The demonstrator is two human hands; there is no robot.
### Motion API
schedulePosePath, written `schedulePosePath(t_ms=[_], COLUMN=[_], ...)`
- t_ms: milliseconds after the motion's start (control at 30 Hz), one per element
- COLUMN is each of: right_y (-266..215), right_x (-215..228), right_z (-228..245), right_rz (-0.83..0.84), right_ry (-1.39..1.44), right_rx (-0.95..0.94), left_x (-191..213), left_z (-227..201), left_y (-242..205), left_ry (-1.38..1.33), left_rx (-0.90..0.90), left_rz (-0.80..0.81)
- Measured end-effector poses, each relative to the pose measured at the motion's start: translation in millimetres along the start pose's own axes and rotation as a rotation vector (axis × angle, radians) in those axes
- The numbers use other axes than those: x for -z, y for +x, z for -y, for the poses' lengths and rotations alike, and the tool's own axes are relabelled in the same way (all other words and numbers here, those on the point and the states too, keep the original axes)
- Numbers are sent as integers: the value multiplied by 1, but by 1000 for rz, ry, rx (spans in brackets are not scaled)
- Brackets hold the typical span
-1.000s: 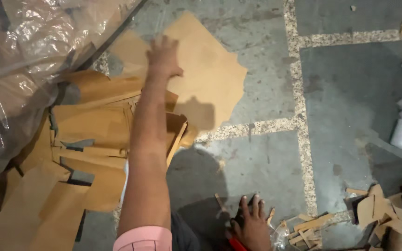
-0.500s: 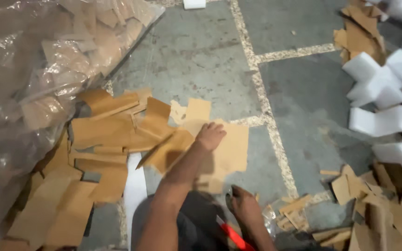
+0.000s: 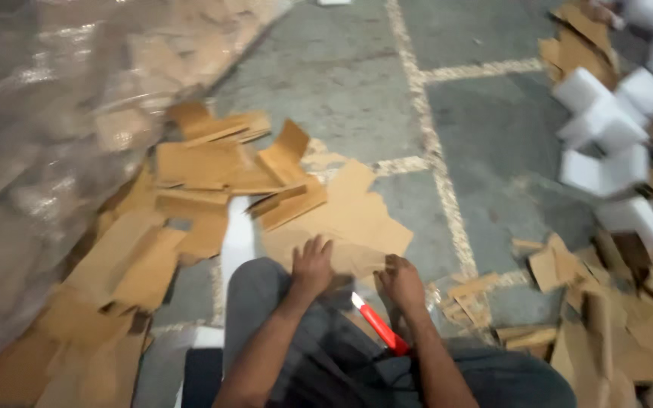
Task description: The person sits on the floor and uses a red utility knife to cut flat brown cardboard pieces into smaller rectangular shapes. The person repeatedly picks up cardboard, cuts along straight lines, and places the cut pieces into a growing pile nearby.
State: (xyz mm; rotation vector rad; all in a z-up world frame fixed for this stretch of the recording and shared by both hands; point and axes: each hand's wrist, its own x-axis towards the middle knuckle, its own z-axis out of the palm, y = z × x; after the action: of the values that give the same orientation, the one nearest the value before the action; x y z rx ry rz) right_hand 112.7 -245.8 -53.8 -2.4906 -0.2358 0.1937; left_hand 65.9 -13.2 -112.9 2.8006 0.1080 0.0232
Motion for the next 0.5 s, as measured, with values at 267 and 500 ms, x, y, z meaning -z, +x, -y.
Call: schedulePosePath(t_ms=[267, 500], right_y=[1, 39], right_x=[-42, -61], right_z=[55, 15], right_rz=[-229, -139], right_ry=[-394, 161], right_rx=[180, -18], left_x=[-46, -41], left_z=[17, 34], left_y=[8, 25], left_ry=[37, 7], left_rx=[349, 434], left_rz=[322, 260])
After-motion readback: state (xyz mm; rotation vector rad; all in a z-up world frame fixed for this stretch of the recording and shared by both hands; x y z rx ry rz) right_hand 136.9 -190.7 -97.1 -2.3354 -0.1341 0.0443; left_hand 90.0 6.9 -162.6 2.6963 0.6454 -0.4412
